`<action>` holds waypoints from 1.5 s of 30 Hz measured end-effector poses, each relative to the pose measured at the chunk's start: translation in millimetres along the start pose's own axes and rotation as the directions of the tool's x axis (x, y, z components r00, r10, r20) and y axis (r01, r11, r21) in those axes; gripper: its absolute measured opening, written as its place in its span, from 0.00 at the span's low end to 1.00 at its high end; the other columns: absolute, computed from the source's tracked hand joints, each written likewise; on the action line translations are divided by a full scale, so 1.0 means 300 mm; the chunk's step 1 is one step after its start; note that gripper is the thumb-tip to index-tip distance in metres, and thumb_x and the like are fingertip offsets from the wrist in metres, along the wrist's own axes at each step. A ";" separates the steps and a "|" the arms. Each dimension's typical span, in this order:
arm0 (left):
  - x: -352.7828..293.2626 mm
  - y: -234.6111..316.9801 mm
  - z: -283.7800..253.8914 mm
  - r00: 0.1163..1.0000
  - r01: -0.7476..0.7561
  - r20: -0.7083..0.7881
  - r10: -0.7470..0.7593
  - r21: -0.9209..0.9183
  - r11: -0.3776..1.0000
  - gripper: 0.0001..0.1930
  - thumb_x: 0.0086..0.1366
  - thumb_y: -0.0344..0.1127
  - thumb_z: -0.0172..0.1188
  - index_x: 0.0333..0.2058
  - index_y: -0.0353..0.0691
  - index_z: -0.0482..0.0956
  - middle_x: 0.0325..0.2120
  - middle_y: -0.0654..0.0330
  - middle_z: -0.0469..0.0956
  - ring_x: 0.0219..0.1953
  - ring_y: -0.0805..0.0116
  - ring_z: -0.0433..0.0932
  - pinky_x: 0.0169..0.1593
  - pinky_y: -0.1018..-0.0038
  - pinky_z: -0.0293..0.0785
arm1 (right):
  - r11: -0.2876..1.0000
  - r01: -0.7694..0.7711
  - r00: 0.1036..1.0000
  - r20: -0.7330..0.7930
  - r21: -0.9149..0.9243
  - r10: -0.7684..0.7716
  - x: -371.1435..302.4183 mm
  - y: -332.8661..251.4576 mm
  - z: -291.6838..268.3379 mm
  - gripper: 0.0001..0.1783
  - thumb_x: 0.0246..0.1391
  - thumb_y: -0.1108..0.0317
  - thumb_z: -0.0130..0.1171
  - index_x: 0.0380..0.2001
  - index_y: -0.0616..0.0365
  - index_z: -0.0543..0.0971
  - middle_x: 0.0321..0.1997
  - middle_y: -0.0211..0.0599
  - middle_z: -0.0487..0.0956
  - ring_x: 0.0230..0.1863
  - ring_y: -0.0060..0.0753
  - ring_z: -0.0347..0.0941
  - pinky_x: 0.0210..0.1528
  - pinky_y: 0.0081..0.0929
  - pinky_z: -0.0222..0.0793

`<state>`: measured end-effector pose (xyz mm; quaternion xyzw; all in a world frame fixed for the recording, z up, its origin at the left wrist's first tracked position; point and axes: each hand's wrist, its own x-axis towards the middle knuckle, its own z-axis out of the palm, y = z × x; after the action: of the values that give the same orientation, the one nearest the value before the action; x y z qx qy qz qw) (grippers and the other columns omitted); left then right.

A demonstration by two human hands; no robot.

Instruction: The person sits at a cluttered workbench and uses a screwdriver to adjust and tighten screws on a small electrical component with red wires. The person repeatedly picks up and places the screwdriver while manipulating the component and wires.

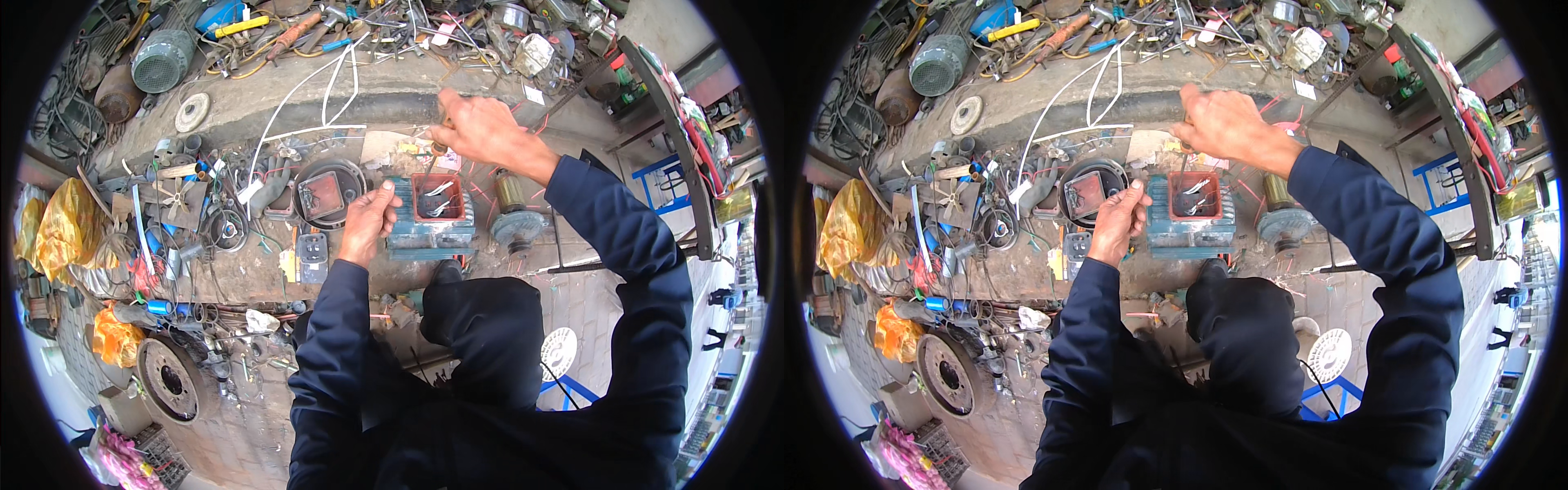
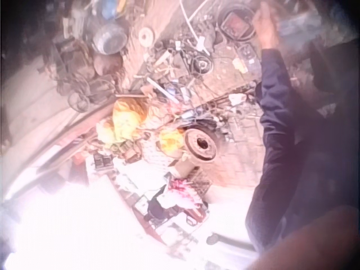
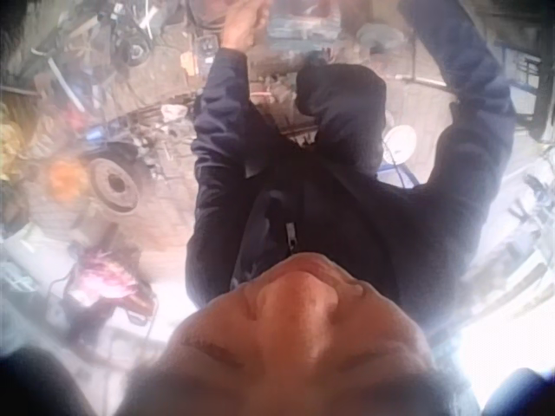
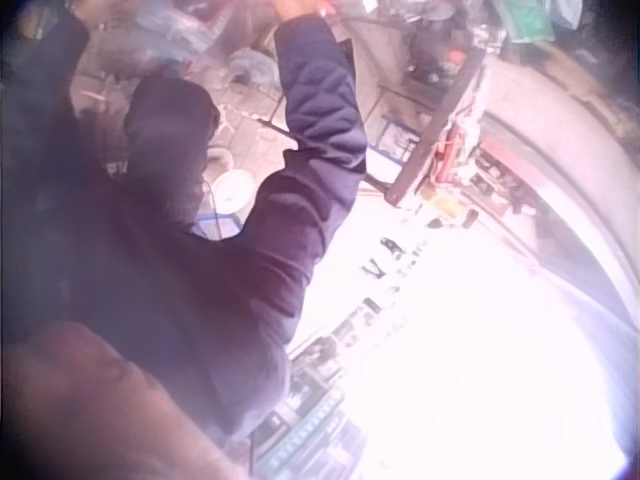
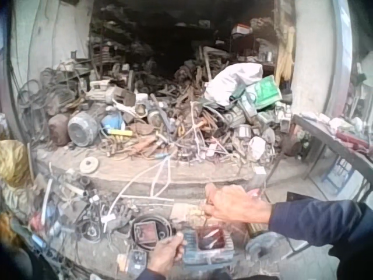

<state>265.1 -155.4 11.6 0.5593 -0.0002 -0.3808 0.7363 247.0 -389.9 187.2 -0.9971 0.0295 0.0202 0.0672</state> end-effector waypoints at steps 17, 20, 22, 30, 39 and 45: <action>0.027 -0.034 0.032 0.972 -0.058 0.227 0.066 -0.044 0.997 0.04 0.73 0.32 0.64 0.41 0.38 0.81 0.30 0.66 0.80 0.29 0.77 0.76 0.34 0.77 0.71 | 0.780 0.100 0.919 -0.358 0.618 0.166 -0.298 0.076 -0.244 0.12 0.63 0.64 0.65 0.43 0.60 0.77 0.33 0.35 0.84 0.35 0.30 0.81 0.38 0.31 0.77; -0.008 -0.040 0.031 0.927 -0.049 0.373 0.026 0.053 0.997 0.07 0.71 0.30 0.65 0.45 0.36 0.82 0.33 0.64 0.82 0.32 0.77 0.79 0.38 0.77 0.74 | 0.733 -0.017 0.929 -0.260 0.680 0.263 -0.504 0.135 -0.357 0.07 0.59 0.67 0.60 0.37 0.57 0.75 0.29 0.26 0.76 0.25 0.12 0.68 0.26 0.14 0.61; -0.041 -0.057 0.053 0.886 -0.041 0.463 -0.014 0.109 0.993 0.08 0.71 0.30 0.66 0.45 0.35 0.82 0.35 0.63 0.83 0.33 0.76 0.80 0.39 0.77 0.76 | 0.690 -0.045 0.925 -0.231 0.722 0.302 -0.588 0.178 -0.332 0.05 0.56 0.70 0.59 0.34 0.58 0.75 0.28 0.26 0.75 0.26 0.14 0.68 0.27 0.17 0.62; -0.079 -0.149 0.215 0.765 0.186 0.566 -0.306 0.261 0.947 0.11 0.73 0.39 0.67 0.42 0.36 0.84 0.32 0.64 0.83 0.30 0.79 0.80 0.33 0.80 0.77 | 0.750 -0.198 0.969 0.013 0.631 0.245 -0.687 0.253 0.089 0.08 0.55 0.76 0.60 0.39 0.61 0.77 0.28 0.38 0.79 0.29 0.30 0.77 0.34 0.31 0.73; -0.059 -0.217 0.346 0.832 0.208 0.501 -0.238 0.116 0.971 0.17 0.75 0.47 0.63 0.37 0.37 0.83 0.27 0.65 0.82 0.25 0.79 0.79 0.28 0.82 0.74 | 0.572 -0.162 0.985 0.096 0.804 0.144 -0.644 0.140 0.343 0.09 0.62 0.71 0.66 0.40 0.63 0.77 0.35 0.43 0.80 0.36 0.41 0.81 0.38 0.36 0.76; -0.039 -0.227 0.357 0.880 0.213 0.438 -0.183 -0.020 0.977 0.18 0.75 0.48 0.64 0.36 0.37 0.83 0.26 0.61 0.84 0.22 0.76 0.81 0.24 0.80 0.75 | 0.592 0.031 0.978 -0.146 0.805 0.147 -0.620 0.159 0.396 0.07 0.61 0.73 0.66 0.36 0.65 0.79 0.34 0.41 0.80 0.36 0.37 0.80 0.38 0.35 0.76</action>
<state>172.9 -242.8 0.5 0.4322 -0.0940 -0.5687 0.6935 54.3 -410.8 71.4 -0.8549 0.0747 -0.0918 0.5052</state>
